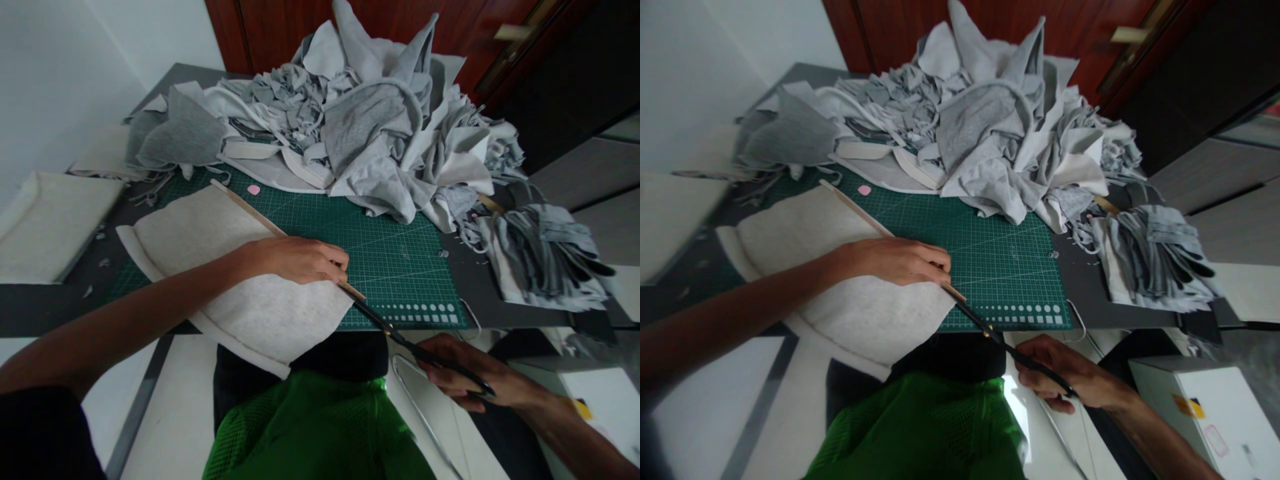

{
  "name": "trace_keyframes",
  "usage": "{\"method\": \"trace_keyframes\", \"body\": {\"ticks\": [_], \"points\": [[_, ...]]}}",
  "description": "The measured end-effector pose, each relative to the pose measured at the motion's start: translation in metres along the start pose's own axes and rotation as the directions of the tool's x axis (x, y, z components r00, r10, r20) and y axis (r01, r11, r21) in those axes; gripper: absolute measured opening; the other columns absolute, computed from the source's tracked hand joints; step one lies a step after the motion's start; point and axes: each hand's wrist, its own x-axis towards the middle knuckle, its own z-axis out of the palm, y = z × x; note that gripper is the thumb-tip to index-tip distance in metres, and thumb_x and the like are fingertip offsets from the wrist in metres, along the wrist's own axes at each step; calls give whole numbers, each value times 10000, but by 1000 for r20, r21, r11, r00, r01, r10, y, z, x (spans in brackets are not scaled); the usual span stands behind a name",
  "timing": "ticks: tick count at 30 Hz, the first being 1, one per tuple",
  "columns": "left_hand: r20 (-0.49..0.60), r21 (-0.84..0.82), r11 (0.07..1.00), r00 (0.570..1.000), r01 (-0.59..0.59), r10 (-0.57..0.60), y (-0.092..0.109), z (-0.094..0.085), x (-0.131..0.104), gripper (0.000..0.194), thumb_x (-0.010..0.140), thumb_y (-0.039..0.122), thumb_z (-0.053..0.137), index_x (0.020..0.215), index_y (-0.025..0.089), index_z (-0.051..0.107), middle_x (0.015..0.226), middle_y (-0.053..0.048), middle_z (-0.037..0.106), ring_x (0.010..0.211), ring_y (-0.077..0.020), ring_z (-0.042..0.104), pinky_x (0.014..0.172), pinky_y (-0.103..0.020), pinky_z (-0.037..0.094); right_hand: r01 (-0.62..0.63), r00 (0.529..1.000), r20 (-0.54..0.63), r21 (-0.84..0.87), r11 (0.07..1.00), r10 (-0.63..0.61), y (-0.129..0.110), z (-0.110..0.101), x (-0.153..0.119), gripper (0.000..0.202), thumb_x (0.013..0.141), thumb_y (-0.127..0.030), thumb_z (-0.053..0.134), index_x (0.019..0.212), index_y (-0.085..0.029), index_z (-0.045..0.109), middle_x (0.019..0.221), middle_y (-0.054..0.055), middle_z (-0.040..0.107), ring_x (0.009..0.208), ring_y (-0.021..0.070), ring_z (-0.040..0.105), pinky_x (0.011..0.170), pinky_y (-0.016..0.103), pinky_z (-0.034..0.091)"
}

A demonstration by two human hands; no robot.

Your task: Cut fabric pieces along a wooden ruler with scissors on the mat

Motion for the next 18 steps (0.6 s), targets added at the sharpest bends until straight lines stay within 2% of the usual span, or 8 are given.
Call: {"method": "trace_keyframes", "body": {"ticks": [3, 12, 18], "points": [[15, 15, 1000, 1000, 5, -5, 0, 0, 0, 268, 1101, 142, 567, 1091, 241, 816, 1132, -66, 751, 1006, -172, 700, 850, -247, 504, -6, 999, 40, 5, 1000, 6, 0, 0, 1, 560, 926, -688, 810, 875, -238, 482, 585, -149, 358, 408, 13, 254, 346, 154, 249], [29, 70, 997, 999, 21, -23, 3, -1, 0, 274, 1118, 154, 552, 1132, 236, 814, 1154, -70, 754, 996, -166, 701, 851, -243, 511, -4, 999, 41, 25, 1000, 3, 8, 1, 0, 571, 933, -698, 803, 880, -235, 473, 616, -149, 359, 408, 2, 275, 347, 143, 259], [26, 91, 996, 1000, 7, -9, 2, 0, 0, 267, 1120, 160, 553, 1127, 229, 811, 1161, -74, 757, 1015, -170, 707, 848, -247, 516, -40, 999, 36, 9, 999, 40, 4, 7, 2, 598, 917, -720, 804, 841, -242, 453, 579, -152, 374, 391, 0, 275, 340, 140, 271]]}}
